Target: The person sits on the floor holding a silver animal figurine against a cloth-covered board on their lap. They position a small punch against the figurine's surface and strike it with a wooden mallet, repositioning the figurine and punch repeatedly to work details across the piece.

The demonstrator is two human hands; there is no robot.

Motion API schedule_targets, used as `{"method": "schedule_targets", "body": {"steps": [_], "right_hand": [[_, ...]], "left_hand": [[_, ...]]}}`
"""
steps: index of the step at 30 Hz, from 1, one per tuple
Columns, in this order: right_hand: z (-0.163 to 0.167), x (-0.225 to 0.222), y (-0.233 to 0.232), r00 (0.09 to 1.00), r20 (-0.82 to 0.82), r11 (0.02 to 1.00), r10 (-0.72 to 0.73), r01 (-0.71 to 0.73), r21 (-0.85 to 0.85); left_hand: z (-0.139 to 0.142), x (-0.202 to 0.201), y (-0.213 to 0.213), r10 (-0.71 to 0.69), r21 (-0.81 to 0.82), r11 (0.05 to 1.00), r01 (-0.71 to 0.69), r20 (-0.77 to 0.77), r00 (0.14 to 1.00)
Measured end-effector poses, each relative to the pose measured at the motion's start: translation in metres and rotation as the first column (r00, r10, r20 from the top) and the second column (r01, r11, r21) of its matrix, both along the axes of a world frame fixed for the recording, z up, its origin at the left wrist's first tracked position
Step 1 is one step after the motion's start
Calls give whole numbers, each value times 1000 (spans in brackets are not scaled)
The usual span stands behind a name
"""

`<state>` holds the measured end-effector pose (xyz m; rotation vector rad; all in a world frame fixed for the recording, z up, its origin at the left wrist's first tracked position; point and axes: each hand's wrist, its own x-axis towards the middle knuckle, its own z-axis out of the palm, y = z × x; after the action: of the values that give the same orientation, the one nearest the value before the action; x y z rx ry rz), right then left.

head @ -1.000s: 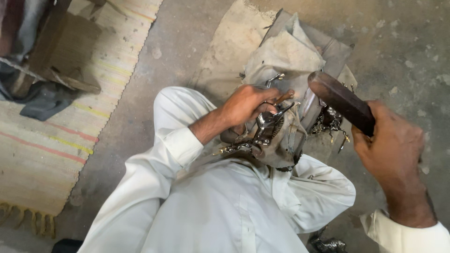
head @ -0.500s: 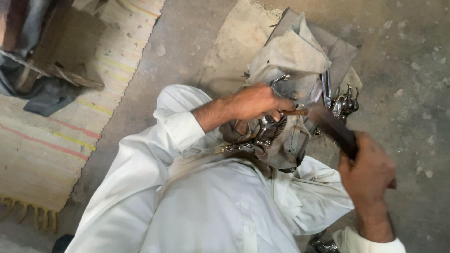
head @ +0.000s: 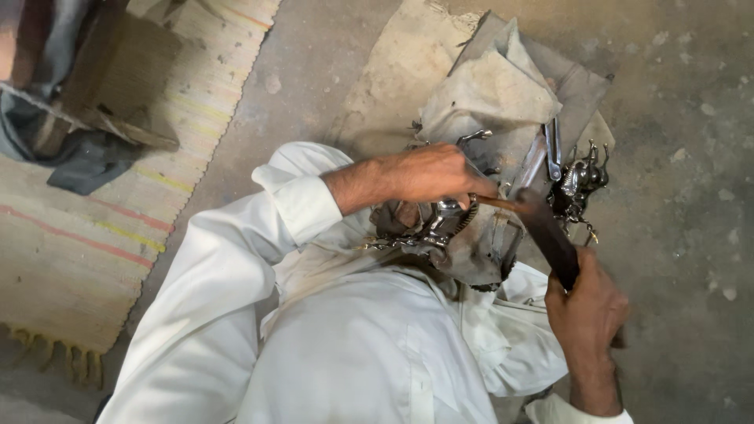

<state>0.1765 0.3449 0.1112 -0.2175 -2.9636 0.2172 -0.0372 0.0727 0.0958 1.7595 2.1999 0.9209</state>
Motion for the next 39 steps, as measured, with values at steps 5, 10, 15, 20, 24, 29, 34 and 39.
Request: {"method": "schedule_targets", "body": {"steps": [5,10,15,20,24,29,34,39], "right_hand": [[-4,2,3,991,-136,997,-3,-7,-74],[-14,2,-1,931,-348,968,-112,24,-248],[-12,-3,9,948,-307,996,88,-76,51],[-1,-12,14,938,-329,989,110,-135,-54],[23,-28,10,907,-420,902,34,-209,-378],[81,-63,-2,930,-95,898,356,-313,308],[125,-97,-36,909,5,821,416,-378,429],[149,-117,-60,924,108,830,366,-377,412]], "left_hand": [[2,-2,-2,4,86,996,-3,-8,1000],[3,-4,-1,6,8,1000,-6,0,1000],[-2,-2,-3,9,112,994,-2,-62,998],[-6,2,-7,117,-27,993,-115,59,991],[-14,14,-25,193,127,969,-210,137,972],[-30,27,-27,283,367,867,-337,195,939],[-44,40,-24,359,440,759,-480,333,872],[-52,47,-19,510,344,700,-626,373,775]]}}
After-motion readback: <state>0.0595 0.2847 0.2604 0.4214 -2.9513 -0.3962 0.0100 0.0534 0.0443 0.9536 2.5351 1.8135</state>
